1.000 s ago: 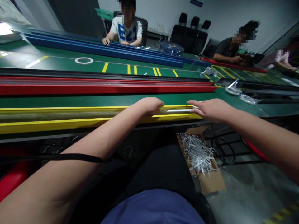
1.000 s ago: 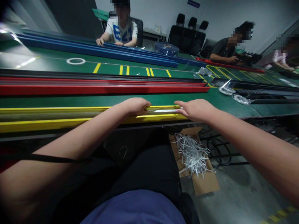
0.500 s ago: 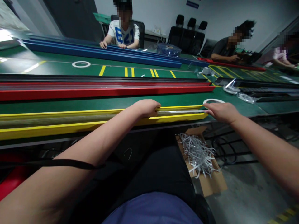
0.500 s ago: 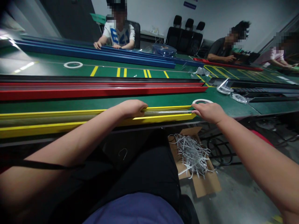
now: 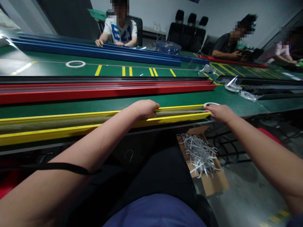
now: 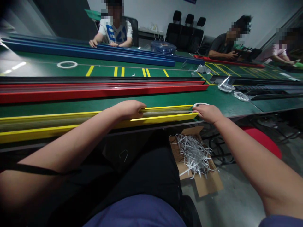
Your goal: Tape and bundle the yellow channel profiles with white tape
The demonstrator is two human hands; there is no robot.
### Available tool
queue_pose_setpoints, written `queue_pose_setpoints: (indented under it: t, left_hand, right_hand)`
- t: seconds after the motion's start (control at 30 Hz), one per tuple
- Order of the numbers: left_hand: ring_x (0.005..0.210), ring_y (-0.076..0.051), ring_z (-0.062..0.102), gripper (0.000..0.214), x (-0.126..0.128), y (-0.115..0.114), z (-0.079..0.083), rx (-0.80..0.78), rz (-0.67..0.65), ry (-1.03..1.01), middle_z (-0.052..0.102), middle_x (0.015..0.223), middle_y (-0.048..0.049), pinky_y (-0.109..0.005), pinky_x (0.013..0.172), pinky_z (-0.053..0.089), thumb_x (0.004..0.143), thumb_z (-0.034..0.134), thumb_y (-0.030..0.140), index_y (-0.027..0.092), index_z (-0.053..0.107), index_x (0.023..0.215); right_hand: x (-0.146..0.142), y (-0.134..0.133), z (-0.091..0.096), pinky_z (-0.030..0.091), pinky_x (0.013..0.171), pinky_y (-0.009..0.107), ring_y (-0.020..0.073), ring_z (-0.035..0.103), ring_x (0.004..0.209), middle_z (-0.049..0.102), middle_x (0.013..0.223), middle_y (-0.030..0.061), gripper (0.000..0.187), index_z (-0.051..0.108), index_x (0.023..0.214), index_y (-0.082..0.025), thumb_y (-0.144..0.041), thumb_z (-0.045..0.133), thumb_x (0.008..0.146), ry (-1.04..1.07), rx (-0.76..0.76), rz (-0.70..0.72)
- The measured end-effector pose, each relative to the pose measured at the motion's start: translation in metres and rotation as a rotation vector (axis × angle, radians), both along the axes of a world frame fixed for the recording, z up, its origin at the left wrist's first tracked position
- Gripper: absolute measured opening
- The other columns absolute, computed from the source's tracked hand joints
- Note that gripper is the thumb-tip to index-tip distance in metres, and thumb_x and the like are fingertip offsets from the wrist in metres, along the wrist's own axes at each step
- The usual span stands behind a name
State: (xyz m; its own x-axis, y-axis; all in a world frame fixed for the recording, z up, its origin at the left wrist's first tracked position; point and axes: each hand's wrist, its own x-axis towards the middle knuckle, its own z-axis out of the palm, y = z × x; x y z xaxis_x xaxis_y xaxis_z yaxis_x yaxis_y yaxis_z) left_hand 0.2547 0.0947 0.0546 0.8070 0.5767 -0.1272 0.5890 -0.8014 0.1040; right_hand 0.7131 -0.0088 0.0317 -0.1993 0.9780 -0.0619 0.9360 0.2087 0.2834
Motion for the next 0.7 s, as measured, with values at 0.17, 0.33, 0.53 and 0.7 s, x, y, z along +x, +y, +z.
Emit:
queue_pose_setpoints:
  t: [0.17, 0.33, 0.53, 0.7]
  left_hand:
    - [0.089, -0.024, 0.070, 0.029, -0.001, 0.000, -0.001, 0.006, -0.009, -0.003, 0.078, 0.112, -0.0102, -0.033, 0.062, 0.037, 0.090, 0.056, 0.034, 0.022, 0.074, 0.109]
    - [0.087, -0.024, 0.070, 0.029, 0.000, -0.001, 0.000, -0.003, -0.002, 0.000, 0.078, 0.110, -0.0104, -0.033, 0.062, 0.036, 0.089, 0.055, 0.031, 0.022, 0.074, 0.109]
    - [0.087, -0.024, 0.070, 0.030, 0.000, -0.001, 0.000, 0.007, 0.003, 0.014, 0.079, 0.110, -0.0105, -0.033, 0.062, 0.036, 0.090, 0.056, 0.033, 0.022, 0.074, 0.111]
    - [0.088, -0.024, 0.071, 0.028, 0.001, 0.003, -0.005, 0.023, -0.007, 0.015, 0.078, 0.109, -0.0100, -0.034, 0.062, 0.035, 0.089, 0.055, 0.033, 0.022, 0.073, 0.108]
  right_hand:
    - [-0.008, 0.002, -0.011, 0.042, 0.076, 0.030, 0.0254, 0.062, 0.110, 0.068, 0.130, 0.0162, 0.064, 0.064, 0.147, -0.019, -0.053, 0.025, 0.110, -0.025, 0.024, -0.082]
    - [-0.012, 0.003, -0.012, 0.044, 0.078, 0.032, 0.0258, 0.062, 0.108, 0.067, 0.124, 0.0149, 0.064, 0.065, 0.146, -0.022, -0.053, 0.022, 0.110, -0.004, 0.009, -0.100]
    - [-0.015, 0.002, -0.012, 0.044, 0.076, 0.032, 0.0257, 0.062, 0.105, 0.067, 0.120, 0.0152, 0.062, 0.068, 0.142, -0.022, -0.051, 0.025, 0.110, 0.017, 0.029, -0.124]
    - [-0.005, 0.008, -0.027, 0.042, 0.074, 0.031, 0.0254, 0.062, 0.104, 0.068, 0.119, 0.0130, 0.058, 0.072, 0.137, -0.025, -0.050, 0.029, 0.108, 0.045, 0.089, -0.135]
